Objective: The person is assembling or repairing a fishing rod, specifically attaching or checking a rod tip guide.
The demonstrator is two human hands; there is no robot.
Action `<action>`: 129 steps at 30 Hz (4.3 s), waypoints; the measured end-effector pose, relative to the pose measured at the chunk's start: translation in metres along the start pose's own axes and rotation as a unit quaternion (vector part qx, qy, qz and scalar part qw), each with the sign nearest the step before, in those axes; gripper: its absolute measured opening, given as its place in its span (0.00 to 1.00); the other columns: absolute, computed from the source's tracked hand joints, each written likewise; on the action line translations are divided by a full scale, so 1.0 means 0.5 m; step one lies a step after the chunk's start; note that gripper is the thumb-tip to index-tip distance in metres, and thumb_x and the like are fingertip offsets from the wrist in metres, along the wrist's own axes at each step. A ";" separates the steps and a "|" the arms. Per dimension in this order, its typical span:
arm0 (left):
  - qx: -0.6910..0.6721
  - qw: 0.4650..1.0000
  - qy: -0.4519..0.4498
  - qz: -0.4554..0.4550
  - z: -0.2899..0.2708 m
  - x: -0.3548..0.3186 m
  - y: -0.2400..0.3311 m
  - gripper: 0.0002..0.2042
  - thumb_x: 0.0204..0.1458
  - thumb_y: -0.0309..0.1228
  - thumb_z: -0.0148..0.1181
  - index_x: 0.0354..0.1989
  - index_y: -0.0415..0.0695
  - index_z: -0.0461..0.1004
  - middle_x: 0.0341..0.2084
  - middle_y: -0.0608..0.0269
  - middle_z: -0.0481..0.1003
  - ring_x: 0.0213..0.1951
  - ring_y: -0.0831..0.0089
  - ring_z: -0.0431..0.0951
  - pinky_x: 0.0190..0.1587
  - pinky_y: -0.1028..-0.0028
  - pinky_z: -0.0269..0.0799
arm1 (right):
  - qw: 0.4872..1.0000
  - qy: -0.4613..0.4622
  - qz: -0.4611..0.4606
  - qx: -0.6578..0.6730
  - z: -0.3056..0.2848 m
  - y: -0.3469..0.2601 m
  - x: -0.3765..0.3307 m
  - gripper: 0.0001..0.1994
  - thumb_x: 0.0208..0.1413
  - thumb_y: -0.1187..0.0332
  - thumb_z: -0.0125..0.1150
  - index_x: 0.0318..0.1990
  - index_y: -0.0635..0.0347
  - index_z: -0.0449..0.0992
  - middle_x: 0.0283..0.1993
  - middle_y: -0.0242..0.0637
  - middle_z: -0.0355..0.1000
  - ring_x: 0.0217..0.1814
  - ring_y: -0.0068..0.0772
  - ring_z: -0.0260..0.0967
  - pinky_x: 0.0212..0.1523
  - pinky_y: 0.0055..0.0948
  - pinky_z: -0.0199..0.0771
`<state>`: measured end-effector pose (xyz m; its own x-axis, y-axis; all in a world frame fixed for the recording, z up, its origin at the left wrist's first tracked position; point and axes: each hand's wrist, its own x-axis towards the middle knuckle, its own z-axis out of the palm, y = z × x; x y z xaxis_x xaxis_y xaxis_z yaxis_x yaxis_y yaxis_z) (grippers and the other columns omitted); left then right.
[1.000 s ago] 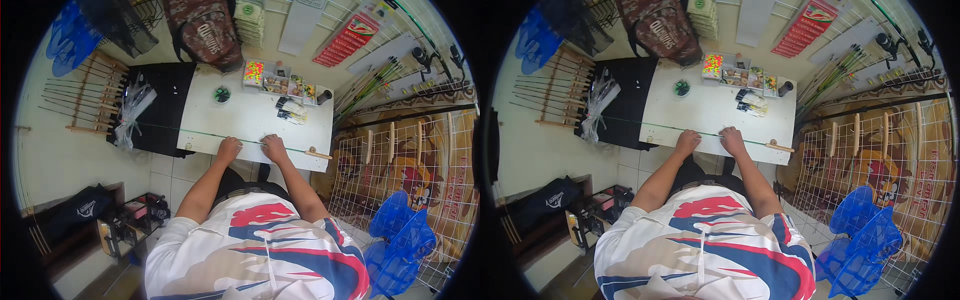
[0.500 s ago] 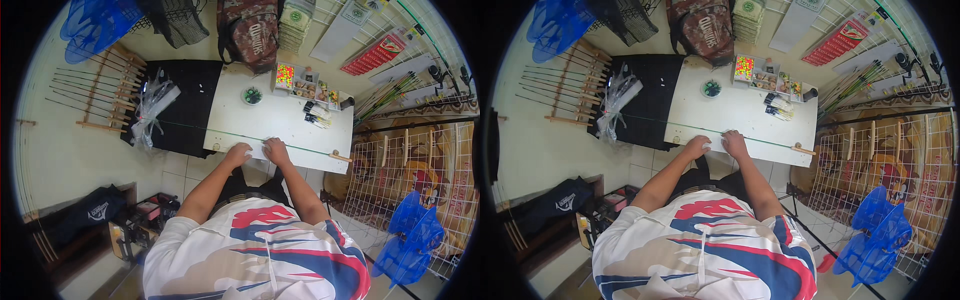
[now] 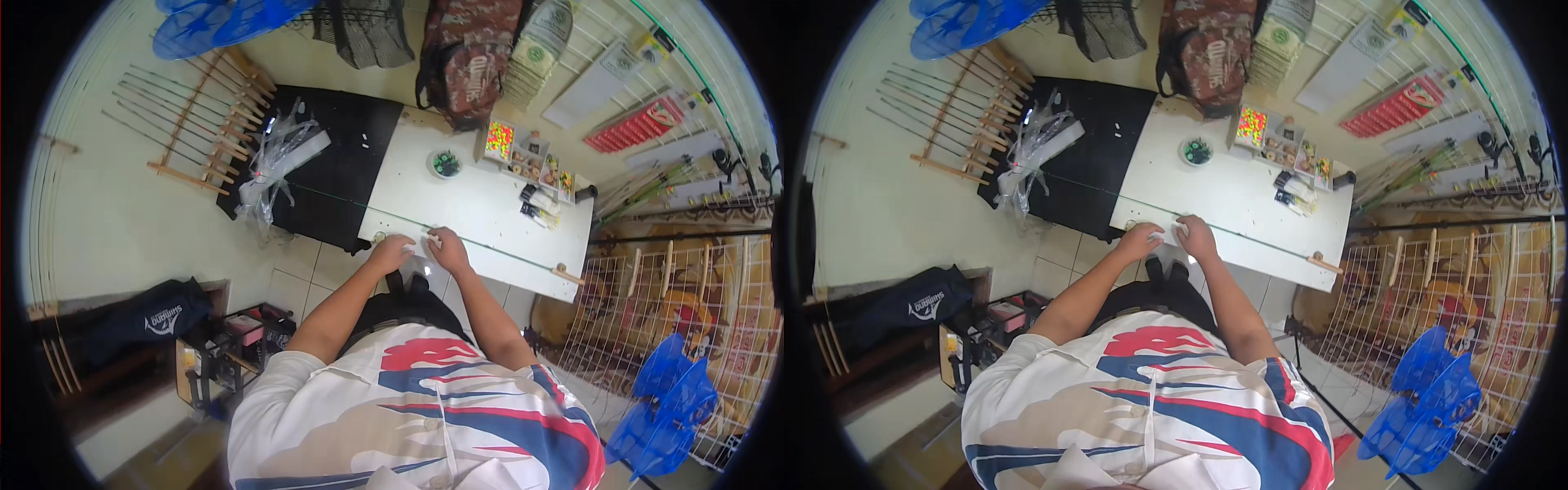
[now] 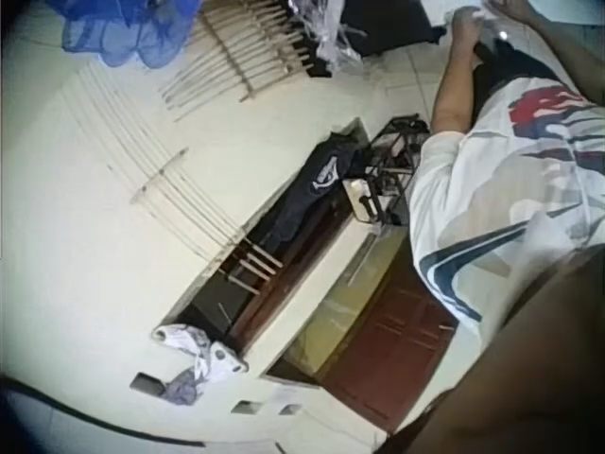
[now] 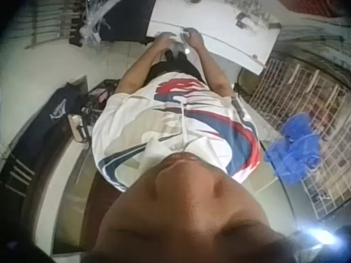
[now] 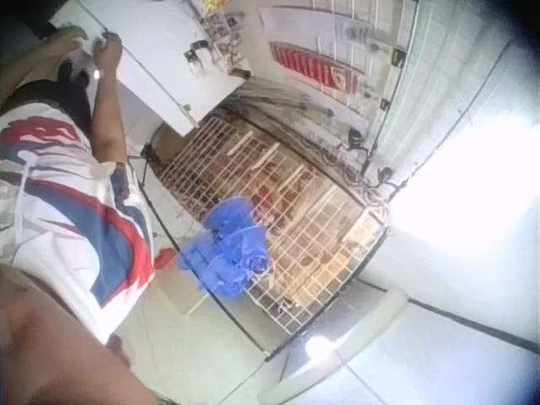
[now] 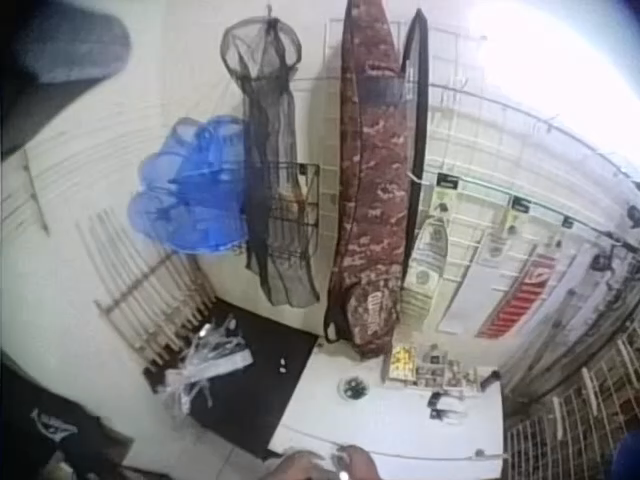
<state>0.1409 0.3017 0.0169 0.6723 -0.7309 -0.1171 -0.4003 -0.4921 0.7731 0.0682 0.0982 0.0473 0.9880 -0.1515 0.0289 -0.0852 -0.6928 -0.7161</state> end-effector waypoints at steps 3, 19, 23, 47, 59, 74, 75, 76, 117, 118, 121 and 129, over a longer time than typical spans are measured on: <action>0.009 1.000 0.028 -0.003 -0.012 -0.029 0.006 0.15 0.52 0.35 0.64 0.46 0.43 0.78 0.45 0.52 0.77 0.50 0.54 0.75 0.55 0.62 0.69 | 0.999 -0.023 0.029 0.025 0.017 -0.008 0.001 0.12 0.54 0.67 0.62 0.44 0.61 0.78 0.43 0.42 0.76 0.44 0.43 0.74 0.46 0.37 0.74; -0.040 0.985 0.149 -0.079 -0.274 -0.153 -0.194 0.08 0.51 0.30 0.64 0.37 0.43 0.80 0.35 0.58 0.78 0.40 0.58 0.78 0.44 0.63 0.74 | 0.990 -0.055 0.033 0.124 0.249 -0.223 0.158 0.11 0.56 0.70 0.61 0.44 0.65 0.78 0.34 0.40 0.78 0.32 0.30 0.75 0.37 0.29 0.75; 0.059 0.958 0.268 -0.080 -0.387 -0.205 -0.307 0.07 0.49 0.31 0.65 0.36 0.44 0.80 0.36 0.57 0.78 0.41 0.54 0.76 0.45 0.59 0.72 | 0.981 -0.064 0.076 0.167 0.345 -0.307 0.202 0.10 0.58 0.72 0.61 0.44 0.68 0.77 0.34 0.38 0.78 0.37 0.25 0.76 0.40 0.26 0.74; -0.098 0.960 0.213 -0.153 -0.498 -0.245 -0.392 0.12 0.50 0.39 0.68 0.32 0.41 0.80 0.27 0.56 0.80 0.32 0.61 0.81 0.38 0.66 0.75 | 0.948 -0.094 0.196 0.235 0.546 -0.429 0.302 0.13 0.60 0.63 0.60 0.44 0.64 0.78 0.34 0.34 0.78 0.32 0.22 0.73 0.35 0.25 0.73; 0.077 0.928 0.353 -0.091 -0.564 -0.230 -0.437 0.09 0.51 0.36 0.65 0.32 0.44 0.81 0.33 0.57 0.79 0.40 0.54 0.76 0.46 0.60 0.70 | 0.976 0.092 0.075 -0.184 0.494 -0.439 0.324 0.15 0.53 0.70 0.61 0.50 0.53 0.75 0.51 0.39 0.72 0.57 0.48 0.65 0.53 0.48 0.68; 0.183 0.902 0.325 -0.215 -0.599 -0.147 -0.488 0.21 0.47 0.34 0.66 0.52 0.48 0.73 0.50 0.60 0.73 0.54 0.58 0.70 0.52 0.56 0.64 | 0.979 0.042 0.032 -0.196 0.507 -0.390 0.349 0.07 0.58 0.64 0.59 0.40 0.52 0.77 0.44 0.32 0.74 0.55 0.42 0.65 0.54 0.48 0.61; 0.180 0.898 0.327 -0.231 -0.599 -0.142 -0.490 0.23 0.47 0.34 0.66 0.54 0.47 0.72 0.50 0.59 0.73 0.54 0.58 0.70 0.52 0.55 0.64 | 0.979 0.043 0.034 -0.198 0.501 -0.392 0.349 0.07 0.58 0.64 0.59 0.40 0.52 0.77 0.44 0.32 0.74 0.55 0.42 0.65 0.54 0.48 0.61; 0.183 0.899 0.315 -0.243 -0.602 -0.140 -0.493 0.24 0.48 0.35 0.66 0.55 0.47 0.71 0.50 0.59 0.73 0.53 0.58 0.72 0.51 0.55 0.65 | 0.983 0.061 0.011 -0.173 0.497 -0.395 0.349 0.06 0.58 0.65 0.59 0.40 0.53 0.77 0.43 0.32 0.74 0.55 0.42 0.65 0.54 0.48 0.60; 0.290 0.952 0.053 0.085 -0.440 -0.025 -0.370 0.11 0.51 0.29 0.54 0.40 0.48 0.81 0.38 0.64 0.78 0.44 0.65 0.76 0.50 0.63 0.67 | 0.989 -0.006 0.013 -0.148 0.368 -0.293 0.274 0.14 0.46 0.64 0.69 0.43 0.48 0.83 0.46 0.29 0.75 0.55 0.37 0.65 0.55 0.43 0.61; 0.290 0.952 0.052 0.085 -0.436 -0.025 -0.370 0.11 0.51 0.29 0.54 0.40 0.48 0.81 0.38 0.64 0.78 0.44 0.65 0.76 0.50 0.63 0.67 | 0.989 -0.006 0.014 -0.148 0.354 -0.295 0.267 0.14 0.46 0.64 0.69 0.43 0.48 0.83 0.46 0.29 0.75 0.55 0.37 0.65 0.55 0.43 0.61; 0.316 0.946 0.055 0.049 -0.421 -0.022 -0.370 0.11 0.51 0.28 0.52 0.38 0.49 0.81 0.38 0.64 0.78 0.44 0.65 0.76 0.50 0.63 0.67 | 0.989 0.045 0.012 -0.138 0.297 -0.269 0.228 0.26 0.44 0.69 0.65 0.55 0.56 0.72 0.54 0.39 0.71 0.60 0.44 0.64 0.59 0.44 0.61; 0.378 0.922 0.063 -0.046 -0.397 -0.025 -0.359 0.10 0.52 0.28 0.51 0.37 0.50 0.81 0.40 0.65 0.77 0.48 0.64 0.73 0.54 0.59 0.66 | 0.908 0.106 0.217 -0.341 0.177 -0.068 0.057 0.20 0.45 0.77 0.55 0.50 0.57 0.75 0.53 0.39 0.72 0.59 0.42 0.65 0.55 0.45 0.63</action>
<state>0.3281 0.4929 0.0033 0.7729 -0.6326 -0.0491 -0.6262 -0.7730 0.1016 0.1104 0.1798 0.0108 0.8010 -0.5977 0.0331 -0.5928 -0.7997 -0.0958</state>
